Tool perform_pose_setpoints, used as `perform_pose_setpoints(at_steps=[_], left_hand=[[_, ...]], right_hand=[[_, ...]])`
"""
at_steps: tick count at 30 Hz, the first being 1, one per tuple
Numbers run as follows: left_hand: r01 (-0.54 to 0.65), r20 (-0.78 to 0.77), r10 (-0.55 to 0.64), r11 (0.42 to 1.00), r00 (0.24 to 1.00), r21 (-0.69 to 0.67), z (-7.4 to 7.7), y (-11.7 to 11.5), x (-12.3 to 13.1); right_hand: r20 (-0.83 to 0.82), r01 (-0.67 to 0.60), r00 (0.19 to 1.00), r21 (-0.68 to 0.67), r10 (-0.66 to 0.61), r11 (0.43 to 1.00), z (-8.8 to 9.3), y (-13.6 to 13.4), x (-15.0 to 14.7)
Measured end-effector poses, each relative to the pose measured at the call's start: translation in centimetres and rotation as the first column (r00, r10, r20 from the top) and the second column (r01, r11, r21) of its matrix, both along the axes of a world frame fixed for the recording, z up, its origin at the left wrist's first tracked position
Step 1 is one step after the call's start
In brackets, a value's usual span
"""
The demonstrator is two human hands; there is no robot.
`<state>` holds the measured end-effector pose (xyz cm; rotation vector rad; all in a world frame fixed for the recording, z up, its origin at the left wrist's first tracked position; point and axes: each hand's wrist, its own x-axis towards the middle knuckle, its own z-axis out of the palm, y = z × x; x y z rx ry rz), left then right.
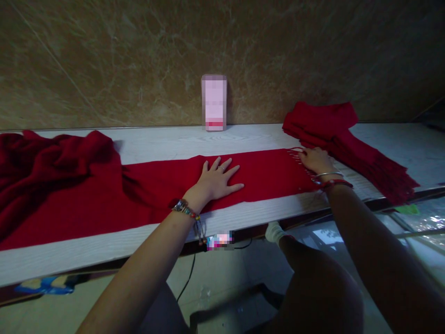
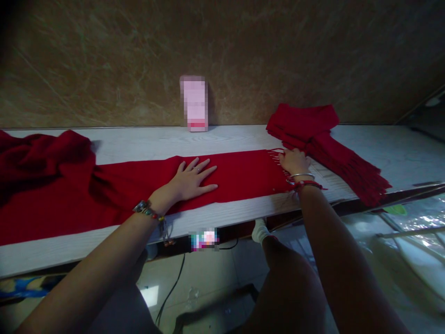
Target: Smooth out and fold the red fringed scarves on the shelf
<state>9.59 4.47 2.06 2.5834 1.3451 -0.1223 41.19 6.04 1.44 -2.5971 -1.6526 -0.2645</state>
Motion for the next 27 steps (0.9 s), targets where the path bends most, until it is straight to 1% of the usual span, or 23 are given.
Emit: perform_pose_setpoints(at_steps=[2,4,6,7,8,9,10,12,14,16,18,21,23,24,27], left_hand=[[-0.002,0.001,0.002,1.0,1.0,-0.008,0.1,0.0,0.1],[-0.002,0.0,0.002,1.0,1.0,-0.012,0.1,0.0,0.1],[-0.003,0.001,0.003,1.0,1.0,-0.005,0.1,0.0,0.1],[-0.003,0.002,0.003,1.0,1.0,0.0,0.0,0.0,0.1],[-0.003,0.003,0.003,1.0,1.0,0.005,0.0,0.0,0.0],[-0.002,0.004,0.002,1.0,1.0,0.008,0.0,0.0,0.0],[0.0,0.003,0.0,1.0,1.0,0.009,-0.1,0.0,0.0],[0.005,0.002,-0.005,1.0,1.0,0.012,-0.1,0.0,-0.1],[0.009,0.003,-0.009,1.0,1.0,0.015,-0.1,0.0,-0.1],[0.006,0.005,-0.006,1.0,1.0,0.011,0.0,0.0,0.0],[0.0,0.005,0.0,1.0,1.0,0.003,0.1,0.0,0.0],[-0.004,0.01,0.004,1.0,1.0,0.002,0.1,0.0,0.0],[-0.004,0.016,0.004,1.0,1.0,0.005,0.0,0.0,0.0],[-0.005,0.016,0.005,1.0,1.0,0.007,0.0,0.0,0.0],[-0.006,0.011,0.006,1.0,1.0,0.012,0.0,0.0,0.0]], right_hand=[[0.0,-0.03,1.0,0.031,0.03,0.999,0.4,-0.1,0.1],[0.006,-0.154,0.988,0.095,0.154,0.983,0.5,0.3,-0.8],[-0.003,-0.327,0.944,0.124,0.329,0.937,0.4,1.2,-2.0],[-0.021,-0.402,0.914,0.11,0.406,0.909,0.1,1.7,-2.6],[-0.041,-0.458,0.886,0.084,0.462,0.885,-0.2,2.2,-3.0],[-0.059,-0.49,0.868,0.054,0.492,0.87,-0.6,2.7,-3.1],[-0.07,-0.495,0.866,0.03,0.496,0.868,-0.9,3.0,-3.0],[-0.068,-0.45,0.89,0.011,0.45,0.893,-1.5,3.3,-2.1],[-0.059,-0.384,0.921,0.027,0.385,0.923,-1.7,3.1,-0.7],[-0.061,-0.354,0.932,0.06,0.357,0.933,-1.5,2.5,0.4],[-0.065,-0.37,0.923,0.118,0.379,0.921,-1.0,1.5,0.7],[-0.063,-0.438,0.888,0.182,0.455,0.88,-0.8,-0.6,-0.1],[-0.08,-0.467,0.872,0.155,0.483,0.87,-1.4,-2.2,-0.9],[-0.092,-0.469,0.872,0.126,0.481,0.874,-1.9,-2.9,-1.1],[-0.107,-0.417,0.9,0.062,0.422,0.907,-3.1,-4.2,-0.6]])
